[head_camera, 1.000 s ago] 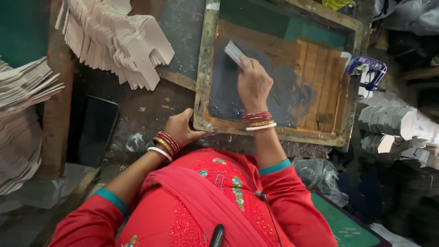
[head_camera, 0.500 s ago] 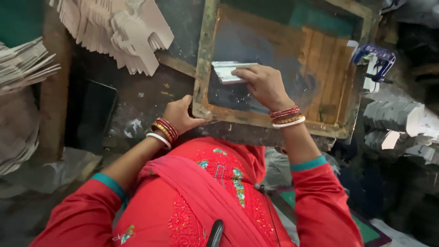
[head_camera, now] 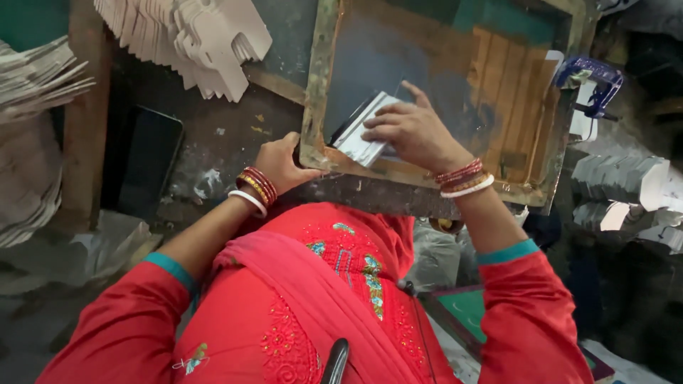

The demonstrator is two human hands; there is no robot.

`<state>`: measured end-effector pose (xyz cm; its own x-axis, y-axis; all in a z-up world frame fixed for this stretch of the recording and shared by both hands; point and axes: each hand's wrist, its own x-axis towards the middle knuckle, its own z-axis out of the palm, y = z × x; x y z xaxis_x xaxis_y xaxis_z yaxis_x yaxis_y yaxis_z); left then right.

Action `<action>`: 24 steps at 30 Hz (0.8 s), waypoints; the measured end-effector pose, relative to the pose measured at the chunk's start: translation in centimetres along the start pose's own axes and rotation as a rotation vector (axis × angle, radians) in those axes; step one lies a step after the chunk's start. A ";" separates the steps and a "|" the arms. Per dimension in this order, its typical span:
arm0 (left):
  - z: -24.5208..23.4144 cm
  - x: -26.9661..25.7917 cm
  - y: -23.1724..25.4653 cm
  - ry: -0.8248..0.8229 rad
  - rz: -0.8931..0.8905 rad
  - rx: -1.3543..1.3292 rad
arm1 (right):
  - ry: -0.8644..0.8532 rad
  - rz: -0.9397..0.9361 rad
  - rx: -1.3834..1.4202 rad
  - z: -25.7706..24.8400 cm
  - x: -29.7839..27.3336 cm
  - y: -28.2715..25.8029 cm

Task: The person performs screen printing by placing a shaped paper cutout onto a wooden frame with a mesh screen. They use a squeegee to spread a dark substance across the screen, pressing it through the mesh onto the paper below. The person repeatedly lifts the frame, removes the printed paper, and places a new cutout to continue the process.

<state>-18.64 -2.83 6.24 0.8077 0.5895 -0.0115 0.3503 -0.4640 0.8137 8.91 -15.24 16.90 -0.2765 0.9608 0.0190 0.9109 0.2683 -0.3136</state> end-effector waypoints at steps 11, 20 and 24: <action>0.4 -0.1 -0.4 -0.006 -0.046 0.078 | -0.055 0.067 -0.039 -0.7 -3.8 4.5; 0.0 0.1 0.0 -0.020 -0.020 0.001 | -0.116 0.260 -0.121 -1.6 -9.9 6.1; -0.3 0.0 0.0 -0.052 -0.066 0.030 | -0.117 0.324 -0.162 -2.1 -10.9 6.1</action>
<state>-18.77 -2.61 6.37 0.8060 0.5842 -0.0953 0.4167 -0.4457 0.7922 18.12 -23.95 16.77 0.0096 0.9858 -0.1677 0.9908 -0.0320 -0.1317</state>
